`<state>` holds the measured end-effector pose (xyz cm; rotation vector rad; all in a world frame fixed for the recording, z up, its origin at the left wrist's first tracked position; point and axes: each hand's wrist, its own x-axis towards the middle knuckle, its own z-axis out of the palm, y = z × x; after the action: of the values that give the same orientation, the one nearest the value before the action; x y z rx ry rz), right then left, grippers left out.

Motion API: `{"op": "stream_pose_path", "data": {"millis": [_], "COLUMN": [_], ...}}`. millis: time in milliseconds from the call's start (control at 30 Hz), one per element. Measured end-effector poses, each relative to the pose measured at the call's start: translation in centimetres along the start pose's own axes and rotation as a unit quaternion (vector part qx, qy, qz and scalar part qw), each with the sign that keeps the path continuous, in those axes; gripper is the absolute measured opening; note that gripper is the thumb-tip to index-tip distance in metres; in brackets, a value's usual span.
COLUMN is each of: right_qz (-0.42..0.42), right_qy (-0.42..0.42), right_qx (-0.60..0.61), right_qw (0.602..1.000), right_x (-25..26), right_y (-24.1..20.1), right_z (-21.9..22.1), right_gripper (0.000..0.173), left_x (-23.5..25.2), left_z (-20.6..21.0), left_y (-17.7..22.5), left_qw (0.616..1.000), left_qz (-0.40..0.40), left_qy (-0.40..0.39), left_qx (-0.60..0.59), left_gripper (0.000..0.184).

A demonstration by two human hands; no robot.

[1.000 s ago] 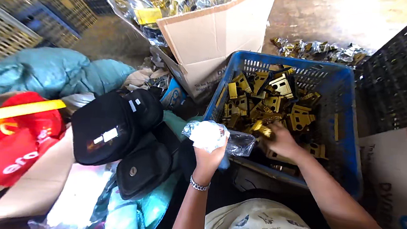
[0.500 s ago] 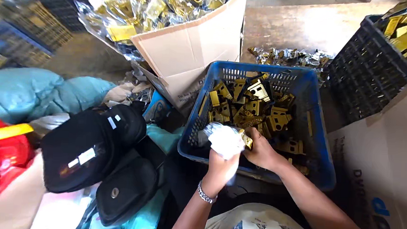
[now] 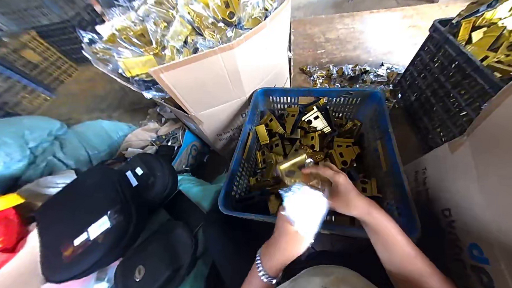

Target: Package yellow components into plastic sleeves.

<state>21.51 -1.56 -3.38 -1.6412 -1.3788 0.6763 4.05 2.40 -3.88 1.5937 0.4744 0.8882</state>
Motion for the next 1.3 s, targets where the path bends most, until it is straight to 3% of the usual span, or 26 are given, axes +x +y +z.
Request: {"op": "stream_pose_path", "data": {"millis": [67, 133, 200, 267, 333, 367, 433, 500, 600, 733, 833, 900, 933, 1000, 1067, 1133, 1200, 1267, 1300], "right_qz": [0.026, 0.023, 0.052, 0.052, 0.049, 0.039, 0.009, -0.035, 0.042, 0.126, 0.138, 0.153, 0.159, 0.173, 0.187, 0.158, 0.042, -0.023, 0.002], "right_qy": [-0.117, -0.117, 0.045, 0.258, 0.309, 0.265, 0.067, -0.073, -0.09, -0.167, -0.177, -0.166, -0.164, -0.144, -0.081, -0.048, -0.118, -0.207, -0.213], "right_qx": [-0.039, -0.068, -0.108, -0.172, -0.169, -0.125, 0.01, 0.124, 0.201, 0.29, 0.365, 0.359, 0.355, 0.369, 0.398, 0.358, 0.262, 0.191, 0.165], "right_qw": [0.992, 0.991, 0.992, 0.949, 0.935, 0.955, 0.998, 0.989, 0.975, 0.934, 0.903, 0.906, 0.907, 0.902, 0.894, 0.919, 0.957, 0.959, 0.963], "right_x": [0.1, 0.6, 1.2, 2.6, 3.0, 2.6, 0.6, -1.0, -1.8, -3.6, -4.5, -4.9, -5.0, -5.1, -5.2, -5.1, -5.2, -4.4, -3.6], "right_y": [-0.6, -0.3, 0.2, 1.4, 1.1, 0.3, -1.1, -1.4, -1.4, -1.2, -0.4, 0.0, 0.2, 0.4, 0.2, -0.7, -1.6, -2.1, -1.9], "right_z": [-4.0, -7.8, -10.8, -11.9, -10.5, -8.7, -3.7, 0.3, 0.7, 0.6, 1.2, 1.8, 1.9, 2.0, 2.5, 3.3, 3.7, 2.5, 1.3], "right_gripper": [0.026, 0.015, 0.016, 0.026, 0.038, 0.043, 0.052, 0.035, 0.013, 0.01, 0.016, 0.008, 0.005, 0.014, 0.026, 0.029, 0.028, 0.034, 0.032], "left_x": [0.1, 0.0, -0.2, -0.7, -1.1, -1.0, -0.8, -0.7, -0.9, -1.6, -1.8, -2.0, -2.0, -1.7, -1.0, -1.1, -2.3, -3.2, -3.2], "left_z": [-2.3, -4.7, -5.5, -5.2, -4.1, -3.4, -2.1, -1.1, -1.1, -1.5, -2.4, -2.8, -3.2, -4.5, -6.1, -6.0, -4.4, -3.6, -3.9], "left_y": [0.5, 1.7, 2.5, 1.8, 0.5, -0.2, -1.2, -2.2, -1.8, -0.4, -0.9, -0.3, -0.1, -0.6, -1.1, 0.0, 0.8, 0.4, -0.2], "left_qw": [0.997, 0.992, 0.989, 0.986, 0.983, 0.983, 0.983, 0.982, 0.995, 0.989, 0.992, 0.986, 0.987, 0.989, 0.981, 0.993, 0.986, 0.985, 0.992], "left_qz": [-0.033, -0.067, -0.082, -0.077, -0.072, -0.064, -0.051, -0.017, -0.013, -0.124, -0.111, -0.141, -0.145, -0.103, -0.068, -0.091, -0.145, -0.15, -0.119], "left_qy": [0.021, 0.053, 0.113, 0.145, 0.156, 0.155, 0.133, 0.109, 0.076, 0.021, -0.039, -0.079, -0.069, 0.028, 0.116, 0.064, -0.036, -0.041, -0.014], "left_qx": [-0.067, -0.095, -0.046, 0.024, 0.07, 0.079, 0.112, 0.152, 0.062, -0.072, -0.036, -0.031, -0.011, 0.098, 0.137, 0.029, -0.072, -0.068, -0.029], "left_gripper": [0.025, 0.034, 0.022, 0.024, 0.039, 0.048, 0.056, 0.051, 0.06, 0.022, 0.042, 0.048, 0.042, 0.023, 0.026, 0.033, 0.054, 0.05, 0.045]}}
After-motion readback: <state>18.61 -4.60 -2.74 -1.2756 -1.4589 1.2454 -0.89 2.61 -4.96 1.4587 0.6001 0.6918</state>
